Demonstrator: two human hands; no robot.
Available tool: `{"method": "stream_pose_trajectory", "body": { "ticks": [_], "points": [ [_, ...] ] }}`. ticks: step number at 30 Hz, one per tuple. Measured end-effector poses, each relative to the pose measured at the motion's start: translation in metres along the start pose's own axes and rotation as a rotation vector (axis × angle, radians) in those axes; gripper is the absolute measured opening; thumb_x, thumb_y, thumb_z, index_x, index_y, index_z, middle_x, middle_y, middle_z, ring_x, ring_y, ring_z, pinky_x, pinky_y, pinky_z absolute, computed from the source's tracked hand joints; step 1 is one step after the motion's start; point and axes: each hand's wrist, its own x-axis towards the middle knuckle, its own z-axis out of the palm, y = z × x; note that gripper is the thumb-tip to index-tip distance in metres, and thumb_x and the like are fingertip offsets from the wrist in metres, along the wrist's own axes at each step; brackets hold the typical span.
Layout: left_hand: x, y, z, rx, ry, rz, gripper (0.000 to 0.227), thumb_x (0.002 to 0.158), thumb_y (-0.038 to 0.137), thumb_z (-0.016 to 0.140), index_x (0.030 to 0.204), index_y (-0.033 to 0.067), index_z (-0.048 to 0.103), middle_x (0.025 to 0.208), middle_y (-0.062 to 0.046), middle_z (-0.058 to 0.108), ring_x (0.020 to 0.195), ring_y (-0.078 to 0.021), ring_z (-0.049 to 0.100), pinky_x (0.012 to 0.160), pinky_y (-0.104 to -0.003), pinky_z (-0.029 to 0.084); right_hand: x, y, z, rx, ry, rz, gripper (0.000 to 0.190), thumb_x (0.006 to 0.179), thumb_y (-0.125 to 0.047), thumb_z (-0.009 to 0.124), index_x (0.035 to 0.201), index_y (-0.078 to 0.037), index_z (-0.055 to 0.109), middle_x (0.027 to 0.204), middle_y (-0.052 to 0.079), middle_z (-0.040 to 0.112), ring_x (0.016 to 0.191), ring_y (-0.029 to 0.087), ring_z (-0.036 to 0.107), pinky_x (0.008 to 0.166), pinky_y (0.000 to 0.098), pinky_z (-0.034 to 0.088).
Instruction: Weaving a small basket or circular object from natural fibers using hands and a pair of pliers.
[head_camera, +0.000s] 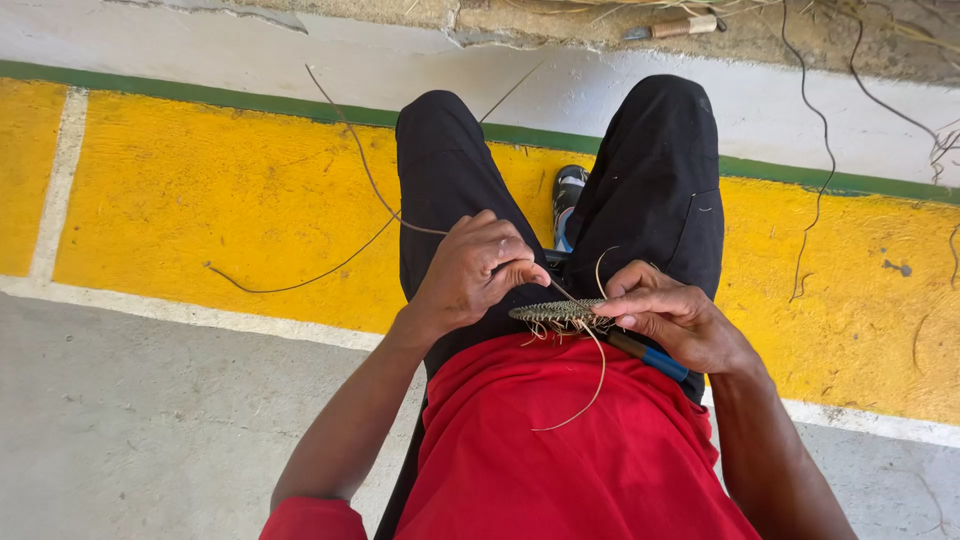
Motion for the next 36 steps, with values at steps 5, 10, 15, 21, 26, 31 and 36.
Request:
{"method": "stream_pose_trajectory", "body": {
  "ticks": [5, 10, 15, 21, 26, 31, 36],
  "points": [
    [0.005, -0.002, 0.0, 0.05, -0.01, -0.029, 0.021, 0.091, 0.038, 0.072, 0.086, 0.0188, 0.079, 0.079, 0.005, 0.062, 0.077, -0.0159, 0.053, 0.073, -0.034, 0.04, 0.008, -0.001, -0.005, -0.069, 0.068, 0.02, 0.03, 0.097, -0.007, 0.065, 0.124, -0.014, 0.075, 0.111, 0.005, 0.067, 0.102, 0.016, 0.064, 0.088, 0.0282, 0.054],
    [0.019, -0.011, -0.002, 0.037, -0.033, -0.002, 0.022, 0.091, 0.039, 0.071, 0.086, 0.019, 0.079, 0.081, 0.004, 0.065, 0.08, -0.0178, 0.056, 0.073, -0.034, 0.04, 0.011, -0.005, -0.007, -0.045, -0.005, 0.04, 0.031, 0.099, -0.007, 0.064, 0.128, -0.01, 0.074, 0.111, 0.006, 0.065, 0.103, 0.016, 0.061, 0.089, 0.0279, 0.051],
    [0.036, 0.01, 0.002, 0.052, -0.101, 0.013, 0.028, 0.093, 0.041, 0.069, 0.105, 0.0163, 0.072, 0.092, 0.003, 0.069, 0.086, -0.0184, 0.059, 0.079, -0.036, 0.04, 0.023, 0.003, 0.002, -0.052, 0.281, 0.129, 0.032, 0.102, -0.003, 0.062, 0.133, -0.005, 0.069, 0.115, 0.005, 0.064, 0.107, 0.012, 0.058, 0.092, 0.0254, 0.048],
    [0.033, 0.027, 0.038, 0.035, -0.075, -0.02, 0.008, 0.1, 0.02, 0.065, 0.106, 0.0154, 0.068, 0.096, 0.004, 0.071, 0.089, -0.0181, 0.057, 0.084, -0.036, 0.038, 0.033, -0.019, 0.015, 0.081, 0.402, 0.101, 0.036, 0.093, -0.011, 0.069, 0.126, -0.01, 0.054, 0.105, 0.004, 0.066, 0.094, 0.008, 0.063, 0.077, 0.024, 0.053],
    [0.032, 0.034, 0.044, 0.082, -0.095, -0.027, 0.007, 0.099, 0.016, 0.065, 0.106, 0.0152, 0.067, 0.091, 0.004, 0.07, 0.087, -0.0175, 0.056, 0.085, -0.036, 0.038, 0.045, -0.002, -0.013, -0.193, 0.367, 0.139, 0.017, 0.106, -0.019, 0.058, 0.11, -0.006, 0.069, 0.09, 0.001, 0.067, 0.085, 0.007, 0.061, 0.077, 0.023, 0.053],
    [0.038, 0.035, 0.044, 0.072, -0.09, -0.075, 0.005, 0.101, 0.016, 0.066, 0.104, 0.0153, 0.069, 0.083, 0.001, 0.065, 0.085, -0.018, 0.056, 0.081, -0.036, 0.037, 0.066, -0.002, -0.021, -0.141, 0.277, 0.036, 0.019, 0.105, -0.019, 0.06, 0.094, -0.004, 0.067, 0.083, -0.002, 0.064, 0.072, 0.005, 0.054, 0.065, 0.0241, 0.048],
    [0.038, 0.038, 0.043, 0.117, -0.101, -0.112, 0.008, 0.099, 0.023, 0.068, 0.099, 0.0164, 0.072, 0.077, 0.001, 0.063, 0.079, -0.0175, 0.056, 0.078, -0.036, 0.037, 0.051, 0.01, -0.008, 0.043, 0.485, -0.03, 0.025, 0.104, -0.009, 0.062, 0.081, -0.003, 0.066, 0.076, 0.0, 0.061, 0.068, 0.005, 0.052, 0.063, 0.0224, 0.044]
  ]
}}
